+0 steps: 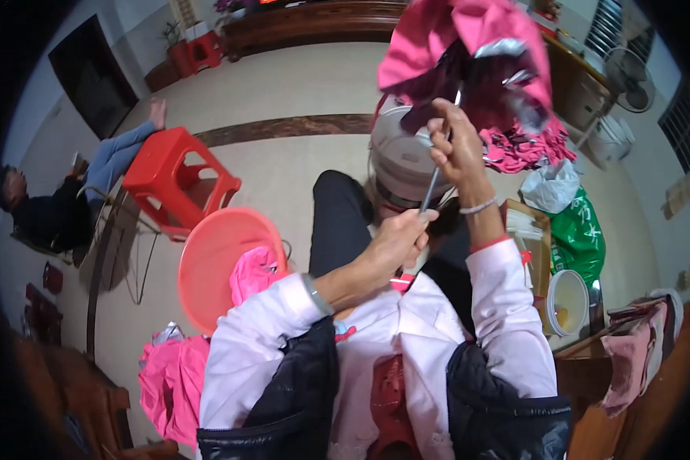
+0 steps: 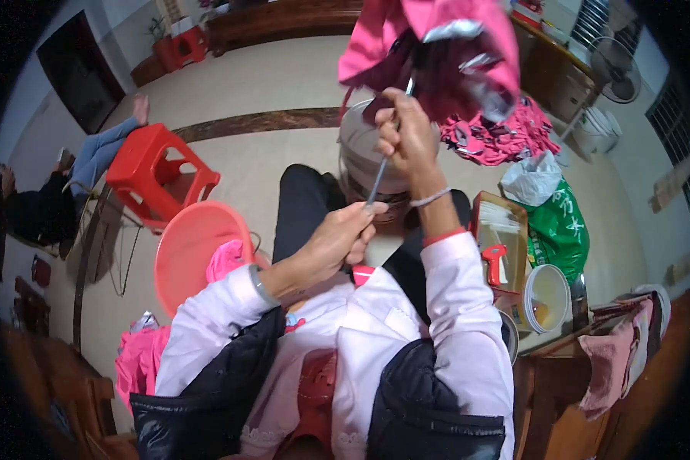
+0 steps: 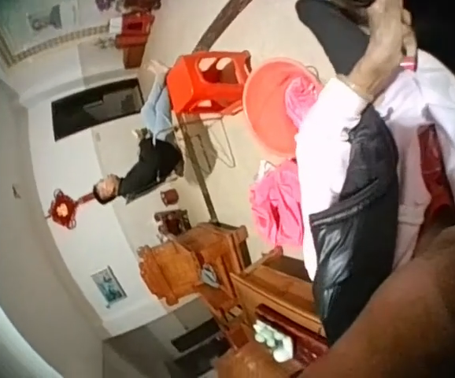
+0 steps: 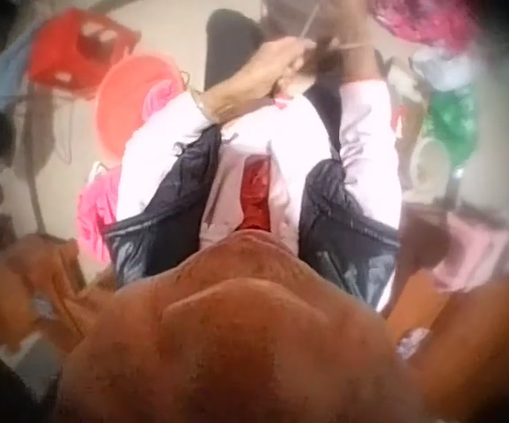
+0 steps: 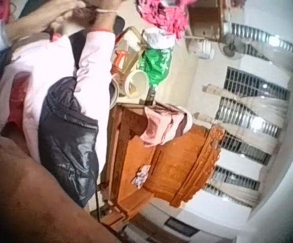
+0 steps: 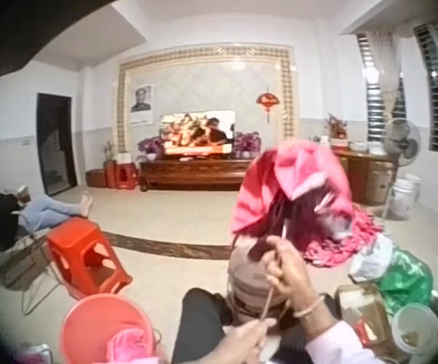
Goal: Attaching the fabric canopy to the metal frame of an umbrella by pulling the fabric over the spokes.
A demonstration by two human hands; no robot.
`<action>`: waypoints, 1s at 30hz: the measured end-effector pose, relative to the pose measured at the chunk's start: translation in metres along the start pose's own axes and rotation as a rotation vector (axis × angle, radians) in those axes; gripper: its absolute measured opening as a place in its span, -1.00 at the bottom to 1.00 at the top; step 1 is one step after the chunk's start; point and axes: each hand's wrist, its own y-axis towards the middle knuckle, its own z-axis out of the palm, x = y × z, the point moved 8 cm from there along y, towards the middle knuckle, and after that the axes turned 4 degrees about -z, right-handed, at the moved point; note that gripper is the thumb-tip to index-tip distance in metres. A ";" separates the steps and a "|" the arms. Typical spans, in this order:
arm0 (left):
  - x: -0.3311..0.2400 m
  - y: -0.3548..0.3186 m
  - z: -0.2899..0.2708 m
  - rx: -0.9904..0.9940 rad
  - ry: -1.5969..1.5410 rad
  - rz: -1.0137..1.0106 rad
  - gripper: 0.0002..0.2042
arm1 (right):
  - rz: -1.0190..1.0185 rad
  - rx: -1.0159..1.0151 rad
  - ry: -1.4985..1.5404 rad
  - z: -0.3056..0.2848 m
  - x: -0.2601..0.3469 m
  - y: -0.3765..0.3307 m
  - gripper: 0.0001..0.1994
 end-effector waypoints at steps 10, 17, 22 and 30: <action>-0.023 -0.021 0.007 0.157 -0.185 -0.184 -0.76 | 0.186 -0.150 0.153 -0.030 -0.011 0.055 -0.82; -0.011 -0.010 0.038 0.174 -0.359 -0.318 -0.79 | 0.134 -0.259 0.267 -0.104 -0.035 0.092 -0.82; -0.034 -0.012 0.021 0.188 -0.090 -0.132 -0.73 | 0.195 -0.169 0.405 -0.064 -0.002 0.084 -0.74; -0.050 0.005 -0.001 -0.054 0.817 0.390 -0.84 | 0.063 -0.481 0.308 -0.100 -0.011 0.072 -0.81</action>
